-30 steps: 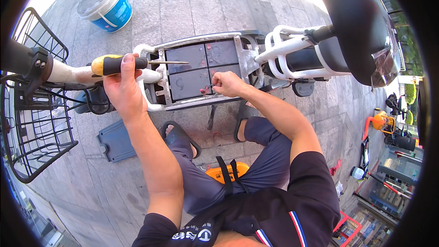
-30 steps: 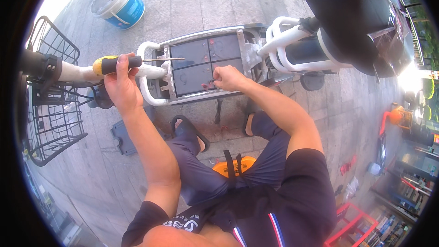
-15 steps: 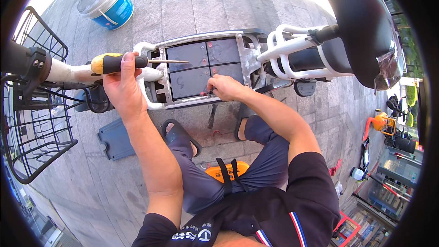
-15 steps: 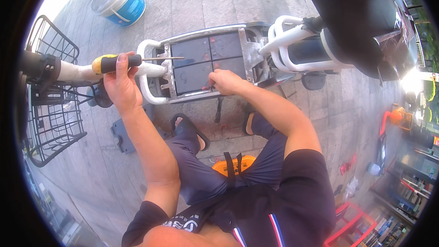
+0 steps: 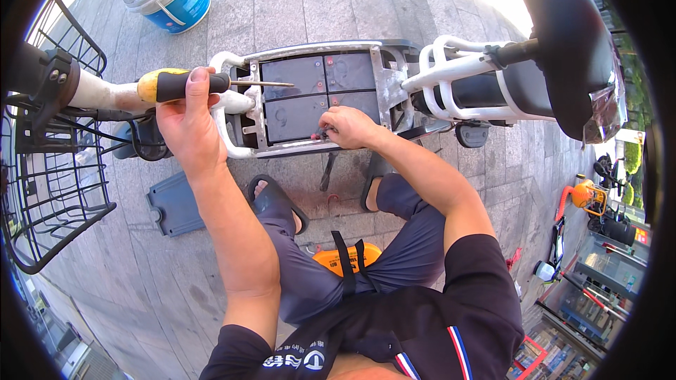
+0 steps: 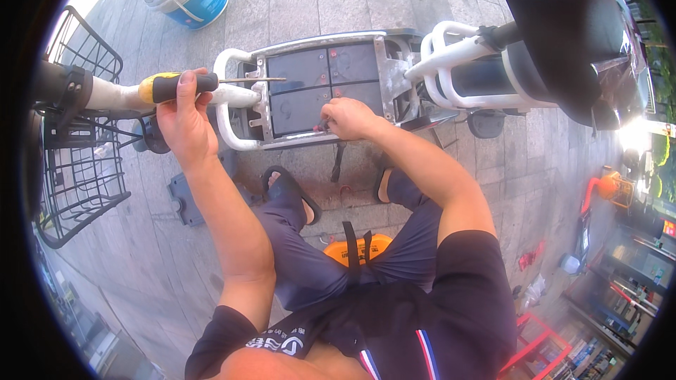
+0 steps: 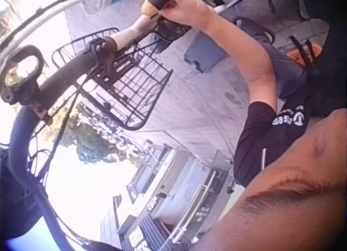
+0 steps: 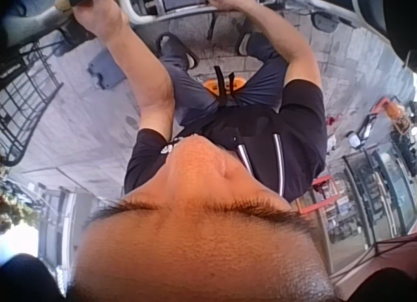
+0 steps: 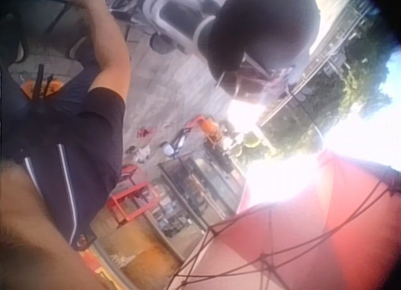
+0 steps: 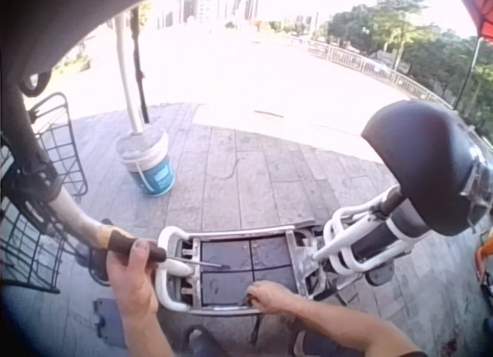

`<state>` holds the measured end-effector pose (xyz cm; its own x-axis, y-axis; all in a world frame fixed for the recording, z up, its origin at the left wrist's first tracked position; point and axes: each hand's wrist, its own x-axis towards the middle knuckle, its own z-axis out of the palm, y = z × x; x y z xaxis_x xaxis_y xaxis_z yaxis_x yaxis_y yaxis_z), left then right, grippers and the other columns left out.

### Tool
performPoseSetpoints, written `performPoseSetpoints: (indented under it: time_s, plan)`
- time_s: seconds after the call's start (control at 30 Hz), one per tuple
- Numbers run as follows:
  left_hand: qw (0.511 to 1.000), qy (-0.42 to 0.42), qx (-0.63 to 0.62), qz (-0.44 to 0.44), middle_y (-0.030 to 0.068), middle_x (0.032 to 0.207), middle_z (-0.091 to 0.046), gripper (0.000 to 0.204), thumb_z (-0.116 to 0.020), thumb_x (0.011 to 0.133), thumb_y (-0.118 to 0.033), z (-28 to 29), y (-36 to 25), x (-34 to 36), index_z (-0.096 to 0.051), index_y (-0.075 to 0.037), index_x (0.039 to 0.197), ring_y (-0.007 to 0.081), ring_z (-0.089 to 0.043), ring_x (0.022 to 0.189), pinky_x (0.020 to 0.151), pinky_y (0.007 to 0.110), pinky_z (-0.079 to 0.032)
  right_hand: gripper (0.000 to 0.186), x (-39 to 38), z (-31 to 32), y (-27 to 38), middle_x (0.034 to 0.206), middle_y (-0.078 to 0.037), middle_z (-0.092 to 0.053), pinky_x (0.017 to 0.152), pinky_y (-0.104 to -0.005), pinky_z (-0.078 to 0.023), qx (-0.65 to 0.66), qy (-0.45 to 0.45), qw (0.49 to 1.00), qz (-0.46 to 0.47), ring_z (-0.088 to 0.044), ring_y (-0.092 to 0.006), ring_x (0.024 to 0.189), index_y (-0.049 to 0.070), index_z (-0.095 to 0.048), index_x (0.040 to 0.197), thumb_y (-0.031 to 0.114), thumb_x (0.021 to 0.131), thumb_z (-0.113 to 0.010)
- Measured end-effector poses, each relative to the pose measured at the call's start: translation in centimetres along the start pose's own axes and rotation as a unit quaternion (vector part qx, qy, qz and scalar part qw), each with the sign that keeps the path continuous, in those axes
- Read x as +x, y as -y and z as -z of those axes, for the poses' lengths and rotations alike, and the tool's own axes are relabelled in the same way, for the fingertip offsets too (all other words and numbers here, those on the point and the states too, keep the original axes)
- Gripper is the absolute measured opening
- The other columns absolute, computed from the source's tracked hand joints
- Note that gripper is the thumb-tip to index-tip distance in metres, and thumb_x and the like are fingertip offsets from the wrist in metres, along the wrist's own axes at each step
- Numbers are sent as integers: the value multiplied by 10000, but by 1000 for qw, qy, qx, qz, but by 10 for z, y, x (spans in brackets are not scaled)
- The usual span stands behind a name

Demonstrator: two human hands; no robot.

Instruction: The person sits on a small stool and uses a screwdriver to tighten screws on the battery terminals of an electric scooter. They repeatedly adjust the screwdriver and reposition their hands to secure the connections.

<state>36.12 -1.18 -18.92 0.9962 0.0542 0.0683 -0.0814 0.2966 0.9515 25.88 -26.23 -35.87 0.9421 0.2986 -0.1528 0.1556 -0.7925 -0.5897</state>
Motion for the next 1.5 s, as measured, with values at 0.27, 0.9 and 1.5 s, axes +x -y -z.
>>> performPoseSetpoints:
  time_s: [0.27, 0.9, 1.5]
  plan:
    - [1000, -5, -4, -3, 93, 994, -693, 227, -718, 912, -167, -1, 0, 0, -581, -64, 1061, 146, -660, 888, 702, 238, -492, 151, 11, -1, -4, 926, -134, -637, 868, -423, -503, -18, -30, 999, -8, -603, -327, 1006, 56, -700, 914, 96, 822, -586]
    - [1000, -11, -2, 0, 95, 1000, -695, 243, -729, 905, -173, 3, -1, 1, -581, -74, 1070, 144, -662, 892, 718, 239, -492, 243, -5, 25, -14, 1013, -188, -683, 875, -441, -504, 36, 103, 983, -145, -635, -370, 1008, 20, -656, 986, 155, 786, -675]
    - [1000, -17, 1, -8, 97, 996, -691, 265, -727, 906, -182, 10, -7, 0, -570, -59, 1081, 160, -663, 901, 731, 256, -498, 312, -11, 41, -7, 1007, -133, -708, 845, -445, -516, -33, 93, 951, -294, -660, -341, 1009, 94, -663, 1004, 296, 777, -734]
